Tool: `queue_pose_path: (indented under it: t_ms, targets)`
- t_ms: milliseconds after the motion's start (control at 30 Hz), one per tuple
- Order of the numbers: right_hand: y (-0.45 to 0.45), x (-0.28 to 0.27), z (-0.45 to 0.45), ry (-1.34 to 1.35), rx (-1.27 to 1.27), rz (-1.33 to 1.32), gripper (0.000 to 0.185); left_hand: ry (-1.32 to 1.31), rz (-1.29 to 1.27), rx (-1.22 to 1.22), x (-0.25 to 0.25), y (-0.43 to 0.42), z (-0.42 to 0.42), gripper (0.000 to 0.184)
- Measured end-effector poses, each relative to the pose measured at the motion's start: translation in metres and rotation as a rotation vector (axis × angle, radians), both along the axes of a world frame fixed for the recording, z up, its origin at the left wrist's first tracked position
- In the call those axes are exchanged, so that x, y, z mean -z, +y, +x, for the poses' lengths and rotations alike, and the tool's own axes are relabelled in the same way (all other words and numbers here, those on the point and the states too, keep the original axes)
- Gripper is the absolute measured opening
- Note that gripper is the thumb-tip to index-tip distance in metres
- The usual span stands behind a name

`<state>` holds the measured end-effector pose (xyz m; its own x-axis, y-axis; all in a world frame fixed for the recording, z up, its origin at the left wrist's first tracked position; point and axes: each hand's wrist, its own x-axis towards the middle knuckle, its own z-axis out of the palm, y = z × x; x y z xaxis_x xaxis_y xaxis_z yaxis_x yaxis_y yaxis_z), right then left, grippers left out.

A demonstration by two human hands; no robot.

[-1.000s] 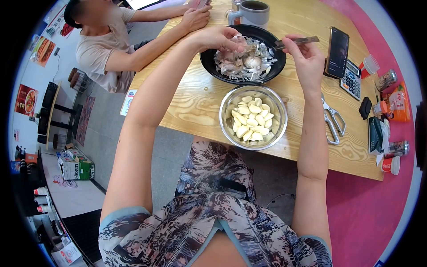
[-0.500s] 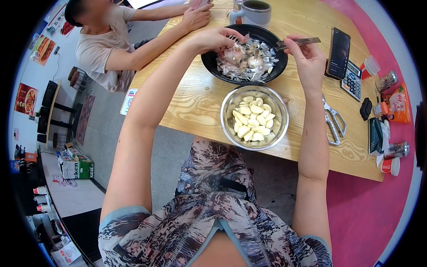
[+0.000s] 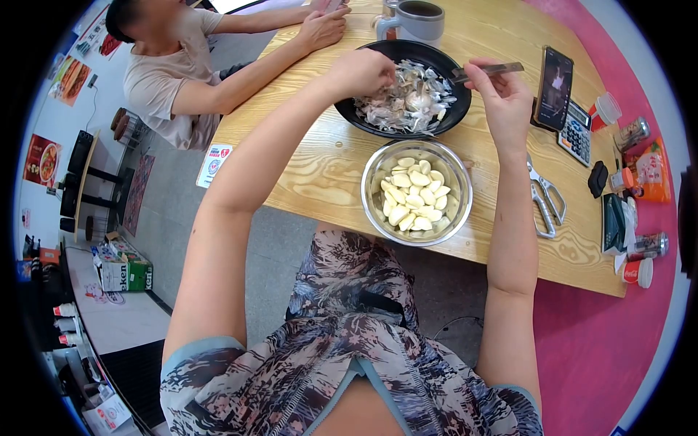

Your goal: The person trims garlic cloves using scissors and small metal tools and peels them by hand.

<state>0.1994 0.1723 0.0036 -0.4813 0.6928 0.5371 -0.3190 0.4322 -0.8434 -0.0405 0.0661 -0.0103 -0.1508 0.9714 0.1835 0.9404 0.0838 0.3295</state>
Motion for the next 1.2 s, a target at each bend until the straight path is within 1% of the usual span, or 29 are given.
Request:
queue_pose_path:
  t_ms: [67,100,133,200,233,267,333,367,400,467,500,533,600,633,667,733,767,800,867,900,933,1000,1033,1100,1133,1200]
  targets:
    - [0.000,-0.001,0.000,-0.004,0.001,0.002,0.015,0.417,-0.012,0.193,0.007,0.001,0.004,0.018]
    - [-0.001,-0.002,0.000,-0.008,0.008,-0.002,0.014,0.444,-0.134,0.140,0.010,0.004,0.006,0.020]
    - [-0.001,-0.002,0.001,-0.012,0.016,-0.008,0.014,0.443,-0.132,0.142,0.001,0.002,0.011,0.020]
    - [-0.001,-0.003,0.001,0.001,0.020,-0.004,0.014,0.112,-0.350,0.075,-0.021,-0.002,0.017,0.022]
    - [-0.001,-0.003,0.002,0.014,0.019,-0.002,0.015,0.050,-0.278,0.123,-0.027,-0.005,0.012,0.029]
    - [0.000,-0.001,0.002,0.014,0.021,-0.007,0.015,0.078,-0.170,0.174,-0.031,-0.008,0.008,0.036]
    - [0.001,0.000,0.001,0.005,0.025,0.003,0.015,0.048,-0.133,0.161,-0.042,-0.009,0.003,0.040]
    - [0.001,0.000,0.001,0.005,0.024,0.002,0.015,0.079,-0.110,0.110,-0.046,-0.008,0.003,0.034]
    - [0.001,0.000,0.001,0.004,0.023,0.006,0.016,0.079,-0.111,0.109,-0.050,-0.007,0.004,0.034]
    - [0.000,0.000,0.001,0.003,0.020,0.009,0.016,0.076,-0.141,0.041,-0.058,-0.003,0.010,0.026]
    - [0.000,-0.001,0.001,0.008,0.019,0.006,0.016,0.170,-0.011,0.031,-0.049,-0.002,0.010,0.020]
    - [0.000,-0.001,0.001,0.012,0.018,0.002,0.016,0.169,-0.012,0.030,-0.044,-0.003,0.011,0.020]
    - [0.000,-0.001,0.001,0.023,0.017,0.005,0.016,0.488,0.198,0.128,-0.034,-0.004,0.013,0.015]
    - [0.000,-0.002,0.002,0.033,0.015,0.008,0.016,0.515,0.206,0.168,-0.031,-0.004,0.015,0.013]
    - [0.000,-0.002,0.002,0.025,0.017,0.005,0.016,0.506,0.203,0.170,-0.029,-0.003,0.018,0.013]
    - [0.000,-0.002,0.002,0.046,0.018,0.011,0.015,0.360,-0.286,0.096,-0.024,0.002,0.026,0.013]
    - [0.000,-0.002,0.001,0.042,0.023,0.011,0.014,0.256,-0.412,0.004,-0.027,-0.002,0.037,0.020]
    - [0.001,-0.001,0.001,0.031,0.026,0.006,0.014,0.246,-0.416,0.010,-0.020,-0.002,0.033,0.020]
    - [0.001,-0.001,0.002,0.047,0.030,0.022,0.015,0.277,0.011,0.205,-0.010,-0.007,0.025,0.027]
    - [0.000,-0.002,0.002,0.041,0.044,0.040,0.011,0.343,-0.024,0.183,-0.009,-0.004,0.019,0.038]
    - [0.000,-0.001,0.003,0.035,0.047,0.037,0.011,0.371,0.047,0.207,0.000,-0.005,0.017,0.045]
    - [0.002,-0.001,0.004,-0.002,0.039,0.028,0.019,0.211,-0.044,0.198,0.017,-0.004,0.016,0.048]
    - [0.002,-0.001,0.003,-0.003,0.037,0.029,0.019,0.210,-0.044,0.195,0.021,-0.006,0.017,0.048]
    - [0.004,0.000,0.003,-0.001,0.042,0.028,0.019,0.080,-0.139,0.155,0.027,-0.010,0.020,0.044]
    - [0.004,0.000,0.003,-0.003,0.044,0.028,0.019,0.079,-0.139,0.158,0.018,-0.012,0.024,0.044]
    - [0.004,0.000,0.004,0.033,0.029,0.038,0.018,0.051,-0.215,0.137,-0.011,-0.012,0.033,0.038]
